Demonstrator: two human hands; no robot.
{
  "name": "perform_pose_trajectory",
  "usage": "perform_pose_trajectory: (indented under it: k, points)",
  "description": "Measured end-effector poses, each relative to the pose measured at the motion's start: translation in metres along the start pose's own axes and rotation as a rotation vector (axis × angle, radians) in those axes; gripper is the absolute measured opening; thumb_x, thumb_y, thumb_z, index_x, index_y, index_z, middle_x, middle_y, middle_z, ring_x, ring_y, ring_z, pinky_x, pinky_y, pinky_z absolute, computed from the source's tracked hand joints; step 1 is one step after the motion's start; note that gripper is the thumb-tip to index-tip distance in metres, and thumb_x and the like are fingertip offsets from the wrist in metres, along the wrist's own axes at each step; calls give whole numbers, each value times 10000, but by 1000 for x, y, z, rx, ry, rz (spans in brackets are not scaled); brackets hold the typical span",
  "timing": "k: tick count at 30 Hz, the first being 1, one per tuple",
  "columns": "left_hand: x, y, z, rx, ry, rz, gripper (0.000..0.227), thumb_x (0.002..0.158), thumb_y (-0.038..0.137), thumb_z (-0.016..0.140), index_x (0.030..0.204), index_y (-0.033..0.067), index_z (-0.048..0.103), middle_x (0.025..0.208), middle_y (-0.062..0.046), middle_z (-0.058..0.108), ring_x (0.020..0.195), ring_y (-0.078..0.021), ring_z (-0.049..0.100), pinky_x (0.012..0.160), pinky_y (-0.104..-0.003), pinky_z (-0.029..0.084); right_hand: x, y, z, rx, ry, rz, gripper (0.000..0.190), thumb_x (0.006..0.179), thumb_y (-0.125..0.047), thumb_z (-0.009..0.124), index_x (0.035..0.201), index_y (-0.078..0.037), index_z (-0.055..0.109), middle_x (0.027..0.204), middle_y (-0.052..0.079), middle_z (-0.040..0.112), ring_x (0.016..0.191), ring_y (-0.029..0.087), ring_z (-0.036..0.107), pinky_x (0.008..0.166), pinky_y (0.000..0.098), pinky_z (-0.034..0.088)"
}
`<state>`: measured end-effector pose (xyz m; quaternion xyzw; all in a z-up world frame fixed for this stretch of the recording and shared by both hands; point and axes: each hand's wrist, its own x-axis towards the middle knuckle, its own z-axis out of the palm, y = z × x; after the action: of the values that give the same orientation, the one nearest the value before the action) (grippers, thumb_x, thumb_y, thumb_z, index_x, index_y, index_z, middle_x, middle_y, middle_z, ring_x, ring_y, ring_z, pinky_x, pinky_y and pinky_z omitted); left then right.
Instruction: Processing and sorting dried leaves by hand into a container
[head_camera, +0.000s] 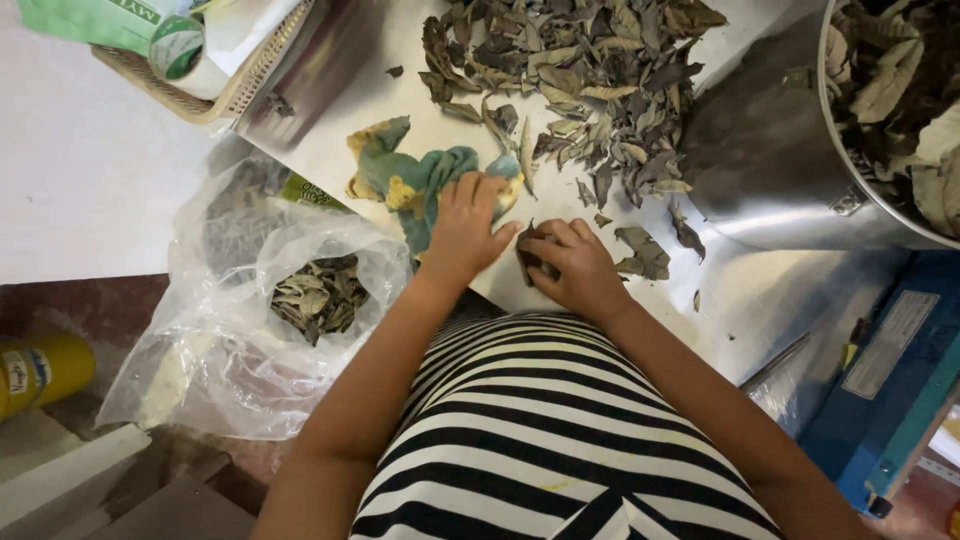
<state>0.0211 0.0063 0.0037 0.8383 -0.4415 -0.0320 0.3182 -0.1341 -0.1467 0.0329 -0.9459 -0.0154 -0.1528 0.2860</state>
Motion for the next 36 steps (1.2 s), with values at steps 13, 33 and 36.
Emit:
perform_pose_trajectory:
  k: [13,33,36]
  points:
    - [-2,22,-82,-823,123,-326,333,974,217,720,690,106,586,997,-50,556,939,-191,561,912,-329,441,-2,1,-6,11,-87,74,513,735,-240,862,1224,-189,715,1193,40,624,1007,290,578,914,391,495]
    - [-48,16,36,254,-13,293,55,800,231,734,828,278,729,1053,-38,572,847,-299,630,672,-455,489,-3,6,-1,79,-127,137,516,814,-269,829,1285,-123,680,1199,47,613,1032,291,580,937,394,464]
    - [-45,17,26,348,66,305,93,831,210,733,790,290,711,1028,-50,520,780,-318,601,603,-440,421,-1,9,-1,94,-154,125,629,719,-197,855,1307,-100,652,1234,71,602,1062,319,575,948,426,470]
